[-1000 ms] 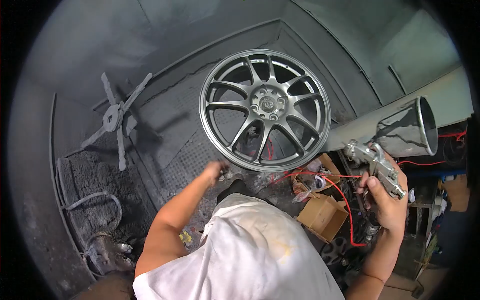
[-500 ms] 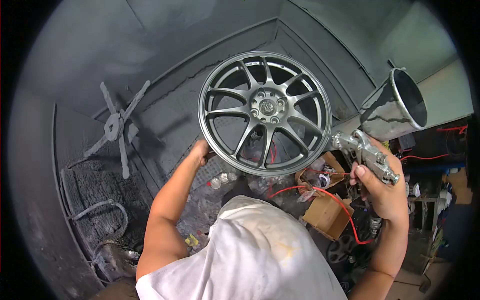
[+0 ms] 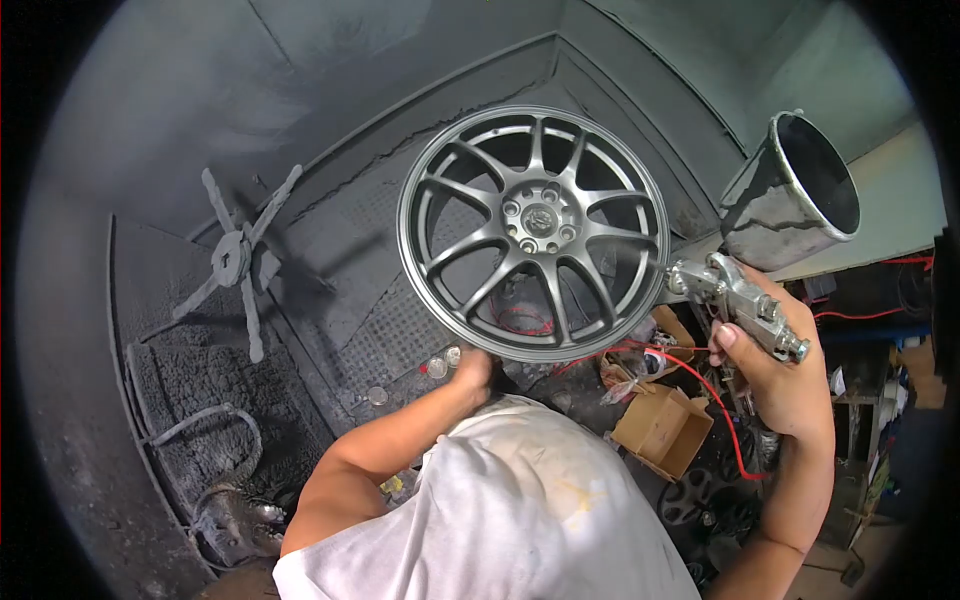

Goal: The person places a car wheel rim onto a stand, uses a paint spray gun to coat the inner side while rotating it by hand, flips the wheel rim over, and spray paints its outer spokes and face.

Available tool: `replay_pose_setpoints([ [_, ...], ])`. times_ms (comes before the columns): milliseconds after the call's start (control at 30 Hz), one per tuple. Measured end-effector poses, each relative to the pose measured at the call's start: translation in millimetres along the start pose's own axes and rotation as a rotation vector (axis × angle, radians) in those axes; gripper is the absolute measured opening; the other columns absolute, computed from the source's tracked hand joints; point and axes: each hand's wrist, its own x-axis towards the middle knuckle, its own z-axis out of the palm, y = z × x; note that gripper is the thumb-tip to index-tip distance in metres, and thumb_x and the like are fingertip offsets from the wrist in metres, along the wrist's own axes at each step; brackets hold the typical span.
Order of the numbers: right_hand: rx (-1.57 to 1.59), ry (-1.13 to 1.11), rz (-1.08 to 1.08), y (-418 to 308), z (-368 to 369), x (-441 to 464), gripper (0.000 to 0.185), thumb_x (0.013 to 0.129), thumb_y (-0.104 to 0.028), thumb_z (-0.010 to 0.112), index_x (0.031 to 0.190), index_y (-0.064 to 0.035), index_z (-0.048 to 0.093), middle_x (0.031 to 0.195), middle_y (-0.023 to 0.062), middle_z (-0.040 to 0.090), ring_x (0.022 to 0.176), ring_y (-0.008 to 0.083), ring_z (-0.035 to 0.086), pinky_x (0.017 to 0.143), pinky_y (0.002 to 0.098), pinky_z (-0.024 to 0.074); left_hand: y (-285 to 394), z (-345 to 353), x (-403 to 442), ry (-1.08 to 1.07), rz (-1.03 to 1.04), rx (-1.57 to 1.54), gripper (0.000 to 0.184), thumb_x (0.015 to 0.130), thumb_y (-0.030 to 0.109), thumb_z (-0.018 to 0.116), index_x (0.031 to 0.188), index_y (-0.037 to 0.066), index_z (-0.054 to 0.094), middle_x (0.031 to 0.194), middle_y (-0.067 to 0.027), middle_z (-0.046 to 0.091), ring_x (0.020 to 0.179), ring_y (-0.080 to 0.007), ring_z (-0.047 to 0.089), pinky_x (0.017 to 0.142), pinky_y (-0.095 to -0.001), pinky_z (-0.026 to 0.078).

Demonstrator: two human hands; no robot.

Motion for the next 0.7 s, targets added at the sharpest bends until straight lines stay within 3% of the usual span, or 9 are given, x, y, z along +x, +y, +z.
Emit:
replay_pose_setpoints([
  [33,-0.034,-0.006,-0.039,6.4,-3.9,2.0,0.059,0.089,-0.016,0.073,0.14,0.0066,0.054,0.081,0.0024,0.065,0.07,0.0102,0.061,0.059,0.0232,0.0495,-26.4,-13.7,20.2,-0.054,-0.01,0.078,0.022,0.099,0.014,0.052,0.113,0.005,0.066,0.108,-0.008,0.069,0.091,-0.0232,0.064,0.083,-0.0388,0.055],
  [133,-0.097,-0.015,-0.061,8.9,-11.5,1.0,0.057,0.09,-0.013,0.071,0.141,0.0062,0.054,0.082,0.0023,0.064,0.071,0.0109,0.061,0.066,0.0255,0.0508,-23.2,-9.7,-2.8,-0.166,-0.093,0.355,0.02,0.092,0.007,0.052,0.107,0.007,0.065,0.102,-0.0067,0.065,0.086,-0.0234,0.061,0.08,-0.0378,0.054],
  [167,-0.1,-0.021,-0.02,3.9,-10.8,-0.8,0.058,0.09,-0.013,0.071,0.141,0.0061,0.053,0.081,0.0025,0.064,0.072,0.0105,0.061,0.063,0.0244,0.0508,-13.5,-8.6,-11.6,-0.245,-0.185,0.257,0.022,0.084,0.003,0.052,0.102,0.01,0.064,0.097,-0.0059,0.061,0.084,-0.0242,0.059,0.08,-0.038,0.053],
  [200,-0.101,-0.024,-0.019,2.9,-10.7,-2.2,0.058,0.09,-0.013,0.071,0.141,0.0061,0.053,0.081,0.0025,0.064,0.072,0.0105,0.061,0.063,0.0244,0.0508,-16.7,-23.6,6.1,-0.242,-0.186,0.254,0.022,0.084,0.003,0.052,0.102,0.01,0.064,0.097,-0.0059,0.061,0.084,-0.0242,0.059,0.08,-0.038,0.053],
  [267,-0.004,-0.068,0.048,3.7,-12.7,-4.4,0.059,0.089,-0.016,0.073,0.141,0.0063,0.053,0.08,0.0026,0.065,0.07,0.0097,0.062,0.057,0.0224,0.0493,-30.6,-65.9,56.2,-0.193,-0.416,0.196,0.021,0.092,0.008,0.053,0.109,0.008,0.066,0.106,-0.0088,0.066,0.088,-0.0249,0.063,0.085,-0.04,0.054],
  [333,0.065,-0.11,0.053,6.4,-15.6,-3.8,0.062,0.088,-0.019,0.075,0.141,0.0056,0.054,0.081,0.0028,0.065,0.067,0.009,0.061,0.05,0.0204,0.0465,13.1,-57.3,48.7,-0.049,-0.083,0.204,0.024,0.099,0.017,0.054,0.115,0.004,0.067,0.112,-0.0121,0.07,0.095,-0.0263,0.067,0.089,-0.0414,0.054],
  [467,-0.027,-0.081,0.006,5.7,-15.0,-7.7,0.067,0.087,-0.024,0.077,0.142,0.0054,0.053,0.083,0.0027,0.065,0.065,0.0088,0.059,0.048,0.0199,0.045,90.4,-64.9,53.0,0.046,0.16,0.168,0.031,0.103,0.023,0.052,0.117,0.0,0.069,0.112,-0.0137,0.073,0.101,-0.0275,0.069,0.094,-0.0423,0.054],
  [667,-0.043,0.052,-0.096,18.8,-24.7,-18.7,0.072,0.086,-0.028,0.078,0.143,0.0051,0.051,0.082,0.003,0.065,0.066,0.0097,0.06,0.048,0.0204,0.0453,81.3,-53.9,31.6,-0.021,0.037,0.104,0.031,0.101,0.021,0.054,0.125,0.004,0.065,0.117,-0.0121,0.07,0.106,-0.0258,0.066,0.098,-0.0426,0.051],
  [700,0.0,0.0,-0.01,10.6,-27.4,-23.9,0.065,0.088,-0.02,0.075,0.142,0.0052,0.053,0.083,0.0029,0.065,0.07,0.0099,0.059,0.057,0.0223,0.0471,63.7,-50.5,31.2,-0.026,0.049,0.118,0.032,0.102,0.023,0.054,0.126,0.005,0.065,0.119,-0.0113,0.07,0.108,-0.0245,0.065,0.098,-0.0423,0.051],
])
